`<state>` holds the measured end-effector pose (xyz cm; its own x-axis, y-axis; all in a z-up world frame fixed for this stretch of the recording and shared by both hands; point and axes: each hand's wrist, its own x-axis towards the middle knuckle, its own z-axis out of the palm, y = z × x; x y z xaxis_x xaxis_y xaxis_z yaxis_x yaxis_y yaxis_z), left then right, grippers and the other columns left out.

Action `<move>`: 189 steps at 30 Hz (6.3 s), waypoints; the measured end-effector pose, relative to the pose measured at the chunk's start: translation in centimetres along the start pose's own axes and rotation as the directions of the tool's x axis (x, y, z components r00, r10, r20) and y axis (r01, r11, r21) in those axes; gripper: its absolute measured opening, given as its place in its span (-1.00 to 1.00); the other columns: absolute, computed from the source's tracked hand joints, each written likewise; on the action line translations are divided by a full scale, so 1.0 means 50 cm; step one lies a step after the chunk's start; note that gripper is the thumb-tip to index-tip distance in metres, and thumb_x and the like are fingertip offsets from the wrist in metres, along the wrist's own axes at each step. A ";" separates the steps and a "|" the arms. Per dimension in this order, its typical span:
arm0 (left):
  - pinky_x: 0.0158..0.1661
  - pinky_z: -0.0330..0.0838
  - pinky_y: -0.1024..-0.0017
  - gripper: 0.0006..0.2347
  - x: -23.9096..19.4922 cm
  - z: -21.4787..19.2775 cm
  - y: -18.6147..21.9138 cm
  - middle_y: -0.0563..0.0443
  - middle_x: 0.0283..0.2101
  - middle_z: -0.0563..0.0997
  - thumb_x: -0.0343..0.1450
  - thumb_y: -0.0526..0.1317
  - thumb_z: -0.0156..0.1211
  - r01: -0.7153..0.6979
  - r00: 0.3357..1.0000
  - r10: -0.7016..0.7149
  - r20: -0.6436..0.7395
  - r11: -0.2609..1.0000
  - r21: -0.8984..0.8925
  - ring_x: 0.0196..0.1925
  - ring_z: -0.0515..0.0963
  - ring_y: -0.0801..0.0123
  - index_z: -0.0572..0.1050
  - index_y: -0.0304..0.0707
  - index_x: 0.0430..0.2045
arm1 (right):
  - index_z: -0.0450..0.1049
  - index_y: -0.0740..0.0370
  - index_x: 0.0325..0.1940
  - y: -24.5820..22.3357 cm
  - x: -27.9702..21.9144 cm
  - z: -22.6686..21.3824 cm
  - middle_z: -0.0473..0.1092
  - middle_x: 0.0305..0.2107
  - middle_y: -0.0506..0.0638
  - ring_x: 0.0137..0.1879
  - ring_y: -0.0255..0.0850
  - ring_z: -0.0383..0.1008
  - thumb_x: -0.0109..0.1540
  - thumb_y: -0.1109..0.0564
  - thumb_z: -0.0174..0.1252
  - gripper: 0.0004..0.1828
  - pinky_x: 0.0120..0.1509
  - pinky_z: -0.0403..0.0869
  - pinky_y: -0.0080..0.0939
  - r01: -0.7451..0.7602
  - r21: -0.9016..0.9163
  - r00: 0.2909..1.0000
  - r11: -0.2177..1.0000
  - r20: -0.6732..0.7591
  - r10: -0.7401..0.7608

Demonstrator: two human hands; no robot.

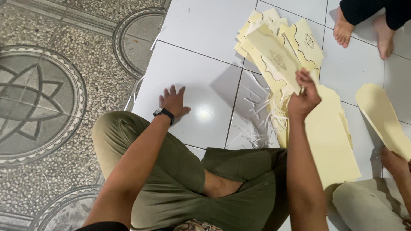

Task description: The person sits on the floor and assembles decorative paper crafts by folding and stapling cream-colored paper pieces. They handle the paper by hand, fold it into shape, and secure it with a stapler, then place the finished items into a pile.

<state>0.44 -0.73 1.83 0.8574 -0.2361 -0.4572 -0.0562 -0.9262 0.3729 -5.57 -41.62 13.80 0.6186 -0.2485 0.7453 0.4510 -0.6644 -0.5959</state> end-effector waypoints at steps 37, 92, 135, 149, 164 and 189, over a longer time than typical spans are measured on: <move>0.39 -0.15 -0.40 -0.17 0.002 0.018 0.021 -0.45 0.58 -0.15 0.40 0.03 0.31 -0.006 0.996 -0.012 0.083 0.979 0.203 0.56 -0.16 -0.49 -0.04 -0.12 0.55 | 0.49 0.22 -0.05 0.143 -0.158 -0.292 0.44 -0.32 0.02 -0.22 -0.17 0.37 0.39 0.20 0.28 -0.89 -0.12 0.38 -0.10 -0.607 -0.409 0.719 0.682 0.083 0.690; 0.05 0.62 0.20 -0.56 -0.010 0.042 -0.045 -0.18 0.25 0.33 0.25 -0.53 0.29 -0.314 0.924 0.355 -0.144 0.917 0.246 0.30 0.42 -0.05 0.53 -0.29 0.04 | 0.61 0.14 0.02 -0.011 -0.333 0.181 0.54 -0.02 0.11 0.15 0.11 0.47 0.23 0.21 0.30 -0.73 0.34 0.36 0.10 -0.099 -0.081 0.774 0.992 0.620 0.128; 0.19 0.37 0.22 -0.48 0.051 0.062 0.013 -0.19 0.37 0.27 0.37 -0.37 0.29 -0.247 0.937 0.301 -0.179 0.930 0.274 0.40 0.28 0.04 0.41 -0.23 0.29 | 0.35 0.27 0.35 0.006 -0.309 0.241 0.33 -0.20 0.13 0.11 0.11 0.27 0.30 -0.05 0.34 -0.37 0.31 0.27 0.12 -0.412 -0.454 0.659 0.790 0.449 0.603; 0.52 -0.18 0.06 -0.31 0.074 -0.042 0.013 -0.16 0.50 0.04 0.42 0.00 0.28 -0.445 0.891 0.404 0.206 0.694 0.566 0.59 0.01 0.00 0.05 0.38 0.47 | 0.02 0.05 0.63 0.004 -0.204 0.211 -0.10 0.57 -0.12 0.42 0.17 0.03 0.37 -0.19 0.09 -0.20 0.24 0.63 0.03 0.026 -0.578 0.283 0.816 0.787 0.549; 0.44 -0.10 -0.08 -0.25 0.053 -0.042 0.029 -0.08 0.28 0.28 0.23 0.52 0.04 -0.408 0.881 0.471 0.033 0.725 0.554 0.46 0.22 0.05 0.19 0.51 0.35 | 0.38 0.18 0.26 -0.076 -0.211 0.310 0.20 0.35 0.12 0.50 0.31 0.05 0.16 -0.57 0.22 -0.09 0.50 0.02 0.57 -0.006 -0.694 0.467 0.720 0.635 0.616; 0.18 0.05 0.00 -0.40 0.026 0.117 0.059 -0.23 0.09 0.47 0.30 -0.04 0.30 -0.247 0.966 0.254 0.053 0.835 0.492 0.22 0.39 -0.08 0.38 -0.28 0.25 | 0.48 0.33 0.23 -0.179 -0.318 0.274 0.41 0.15 0.21 0.36 0.13 0.36 0.30 0.21 0.13 -0.61 0.42 0.38 0.03 -0.169 -0.229 0.616 0.959 0.735 0.284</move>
<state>-1.57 -5.49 -2.38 0.7867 -0.4792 -0.3892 -0.5102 -0.8596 0.0271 -10.62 -22.04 3.20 0.9818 0.1761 0.0708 0.1810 -0.7562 -0.6288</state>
